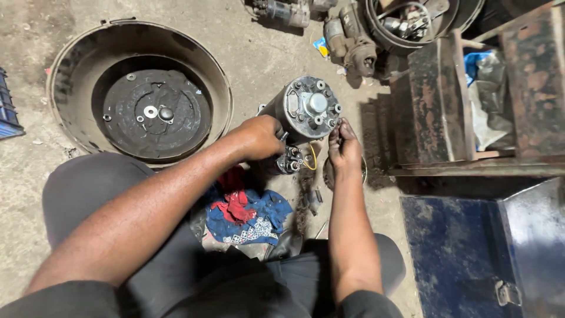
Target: Repairing an automotive starter motor and sorting through a tray of fasteners.
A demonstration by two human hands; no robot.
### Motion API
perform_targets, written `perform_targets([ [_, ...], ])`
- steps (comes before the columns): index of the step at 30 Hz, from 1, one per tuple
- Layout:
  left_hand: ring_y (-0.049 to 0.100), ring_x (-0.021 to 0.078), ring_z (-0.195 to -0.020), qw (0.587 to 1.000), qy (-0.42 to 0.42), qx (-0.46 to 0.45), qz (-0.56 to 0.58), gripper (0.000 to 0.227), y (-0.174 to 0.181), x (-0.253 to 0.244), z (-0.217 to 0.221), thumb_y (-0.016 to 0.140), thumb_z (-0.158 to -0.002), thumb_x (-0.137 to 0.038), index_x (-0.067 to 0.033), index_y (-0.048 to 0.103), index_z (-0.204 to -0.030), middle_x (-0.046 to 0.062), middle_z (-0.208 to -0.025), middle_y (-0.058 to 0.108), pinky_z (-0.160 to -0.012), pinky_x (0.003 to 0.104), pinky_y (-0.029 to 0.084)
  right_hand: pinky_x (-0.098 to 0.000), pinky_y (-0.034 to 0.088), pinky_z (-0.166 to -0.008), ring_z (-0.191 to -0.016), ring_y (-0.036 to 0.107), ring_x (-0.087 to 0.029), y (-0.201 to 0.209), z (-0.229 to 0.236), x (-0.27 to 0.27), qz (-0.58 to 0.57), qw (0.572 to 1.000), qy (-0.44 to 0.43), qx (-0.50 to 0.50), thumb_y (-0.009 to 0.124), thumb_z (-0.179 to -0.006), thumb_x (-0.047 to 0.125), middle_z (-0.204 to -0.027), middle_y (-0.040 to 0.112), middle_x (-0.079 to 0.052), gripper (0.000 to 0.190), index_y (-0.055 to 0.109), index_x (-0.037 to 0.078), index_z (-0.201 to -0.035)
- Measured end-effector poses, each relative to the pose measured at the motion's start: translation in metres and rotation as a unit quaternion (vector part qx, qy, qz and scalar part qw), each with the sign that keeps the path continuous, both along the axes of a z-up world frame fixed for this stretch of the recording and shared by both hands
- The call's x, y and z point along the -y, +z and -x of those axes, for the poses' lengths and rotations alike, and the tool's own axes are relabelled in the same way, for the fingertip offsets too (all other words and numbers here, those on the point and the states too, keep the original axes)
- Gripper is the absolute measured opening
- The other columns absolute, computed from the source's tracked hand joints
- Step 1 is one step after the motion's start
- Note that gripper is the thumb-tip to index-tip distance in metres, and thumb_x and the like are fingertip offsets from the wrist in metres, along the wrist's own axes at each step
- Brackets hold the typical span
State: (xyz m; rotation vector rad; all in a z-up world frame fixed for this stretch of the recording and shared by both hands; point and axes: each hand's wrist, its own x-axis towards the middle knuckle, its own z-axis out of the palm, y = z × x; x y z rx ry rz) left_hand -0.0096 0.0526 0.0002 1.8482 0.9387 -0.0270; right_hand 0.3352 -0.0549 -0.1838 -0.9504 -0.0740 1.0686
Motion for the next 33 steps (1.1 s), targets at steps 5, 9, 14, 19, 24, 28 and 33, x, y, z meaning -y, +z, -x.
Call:
perform_targets([
  [5,0.074,0.0317,-0.090,1.000,0.009,0.008,-0.003,0.035,-0.010,-0.001,-0.003,0.080,-0.072,-0.032,-0.0070,0.076,-0.097,0.018,-0.096,0.075,-0.081,0.043,0.057,-0.0429,0.056,-0.105,-0.117,0.067,-0.031,0.100,0.043,0.018,-0.017,1.000,-0.004,-0.006,0.054,-0.100,-0.002,-0.123,0.068,-0.018,0.032,0.059,-0.005,-0.131],
  [9,0.074,0.0312,-0.090,1.000,0.001,0.010,-0.003,0.035,-0.021,-0.002,-0.007,0.079,-0.073,-0.031,-0.0067,0.078,-0.097,0.018,-0.096,0.076,-0.082,0.043,0.057,-0.0499,0.047,-0.118,-0.130,0.062,-0.037,0.152,0.074,0.041,-0.059,0.998,0.022,0.017,0.054,-0.095,-0.004,-0.133,0.065,-0.024,0.039,0.058,-0.007,-0.133],
  [14,0.074,0.0316,-0.090,1.000,0.008,0.025,-0.011,0.033,-0.020,0.000,-0.003,0.078,-0.074,-0.028,-0.0071,0.078,-0.098,0.019,-0.096,0.076,-0.082,0.043,0.057,-0.0456,0.052,-0.113,-0.124,0.065,-0.034,0.182,0.094,0.062,-0.044,0.998,0.031,0.012,0.059,-0.097,-0.002,-0.127,0.069,-0.023,0.033,0.061,-0.006,-0.129],
  [19,0.073,0.0316,-0.091,0.998,0.028,0.049,-0.014,0.033,-0.026,0.003,-0.002,0.078,-0.073,-0.027,-0.0079,0.077,-0.099,0.018,-0.097,0.076,-0.082,0.043,0.057,-0.0340,0.061,-0.094,-0.104,0.073,-0.026,0.203,0.135,0.068,0.022,0.997,0.050,0.058,0.067,-0.098,-0.002,-0.112,0.073,-0.017,0.023,0.066,-0.002,-0.121],
  [24,0.074,0.0299,-0.090,0.998,0.029,0.055,-0.014,0.032,-0.027,0.003,-0.003,0.079,-0.072,-0.025,-0.0067,0.078,-0.098,0.018,-0.096,0.076,-0.081,0.041,0.057,-0.0206,0.044,-0.050,-0.067,0.064,-0.012,0.210,0.178,0.054,0.128,0.944,0.137,0.271,0.074,-0.091,0.000,-0.094,0.075,-0.011,0.022,0.072,-0.004,-0.113],
  [28,0.074,0.0285,-0.087,0.998,0.029,0.063,-0.006,0.032,-0.032,0.002,-0.004,0.082,-0.071,-0.026,-0.0061,0.078,-0.096,0.016,-0.094,0.076,-0.080,0.041,0.057,-0.0191,0.036,-0.042,-0.055,0.055,-0.007,0.209,0.192,0.043,0.177,0.918,0.154,0.321,0.078,-0.088,0.003,-0.083,0.073,-0.006,0.026,0.075,-0.002,-0.113],
  [33,0.073,0.0245,-0.083,0.995,0.029,0.097,0.019,0.033,-0.042,0.000,-0.008,0.087,-0.069,-0.026,-0.0068,0.078,-0.094,0.013,-0.090,0.077,-0.077,0.038,0.056,-0.0204,0.036,-0.042,-0.051,0.053,-0.006,0.206,0.196,0.042,0.187,0.892,0.166,0.377,0.082,-0.086,0.004,-0.075,0.070,-0.003,0.024,0.075,-0.002,-0.108],
])
